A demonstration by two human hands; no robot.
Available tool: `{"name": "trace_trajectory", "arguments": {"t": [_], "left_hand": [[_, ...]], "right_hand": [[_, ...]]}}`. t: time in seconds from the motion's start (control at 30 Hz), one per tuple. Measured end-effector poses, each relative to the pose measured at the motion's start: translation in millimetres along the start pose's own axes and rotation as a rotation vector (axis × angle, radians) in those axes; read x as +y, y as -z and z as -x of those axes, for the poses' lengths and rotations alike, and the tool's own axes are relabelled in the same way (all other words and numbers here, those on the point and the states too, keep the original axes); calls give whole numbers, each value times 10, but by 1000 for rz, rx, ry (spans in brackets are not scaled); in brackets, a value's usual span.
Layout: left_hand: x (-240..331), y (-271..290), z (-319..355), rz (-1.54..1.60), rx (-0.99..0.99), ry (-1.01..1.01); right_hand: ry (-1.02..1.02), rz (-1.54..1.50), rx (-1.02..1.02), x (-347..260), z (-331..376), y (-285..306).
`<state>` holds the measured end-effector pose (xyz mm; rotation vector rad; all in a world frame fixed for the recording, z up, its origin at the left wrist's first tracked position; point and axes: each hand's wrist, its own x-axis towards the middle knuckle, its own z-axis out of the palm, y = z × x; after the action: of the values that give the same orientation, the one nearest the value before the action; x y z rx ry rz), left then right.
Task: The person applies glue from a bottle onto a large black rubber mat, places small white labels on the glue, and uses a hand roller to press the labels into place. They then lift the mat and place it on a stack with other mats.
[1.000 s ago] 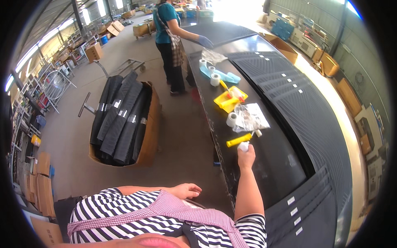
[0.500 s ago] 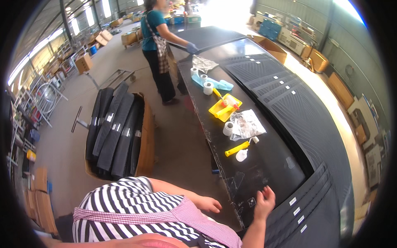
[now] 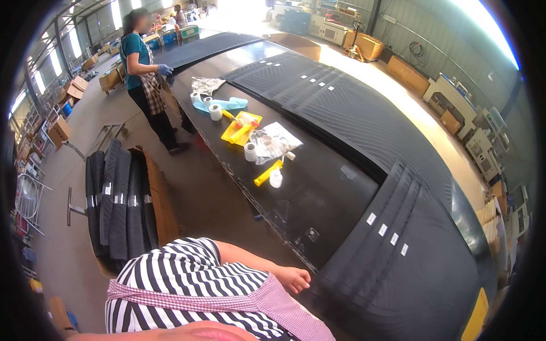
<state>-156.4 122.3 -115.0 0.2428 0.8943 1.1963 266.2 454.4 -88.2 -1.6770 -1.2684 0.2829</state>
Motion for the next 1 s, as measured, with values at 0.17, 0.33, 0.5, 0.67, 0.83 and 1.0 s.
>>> {"name": "trace_trajectory", "arguments": {"t": [0.17, 0.33, 0.5, 0.67, 0.83, 1.0], "left_hand": [[-95, -369, -42, 206, 110, -92], [-328, -1104, -30, 368, -90, -590], [-764, -1705, -523, 284, 263, -773], [-859, -2106, -982, 105, 166, -693], [-511, -2878, -1340, 275, 92, -666], [-391, -3200, -1690, 569, 700, -448]], "right_hand": [[-794, -784, -554, 605, -148, -204], [-989, -1057, -896, 493, -667, -217], [-1170, -1024, -1048, 158, -928, -20], [-1092, -1007, -1138, -400, -1257, 86], [-1060, -1030, -1282, -317, -1507, -2], [-1014, -875, -1397, 208, -1480, -3]]}}
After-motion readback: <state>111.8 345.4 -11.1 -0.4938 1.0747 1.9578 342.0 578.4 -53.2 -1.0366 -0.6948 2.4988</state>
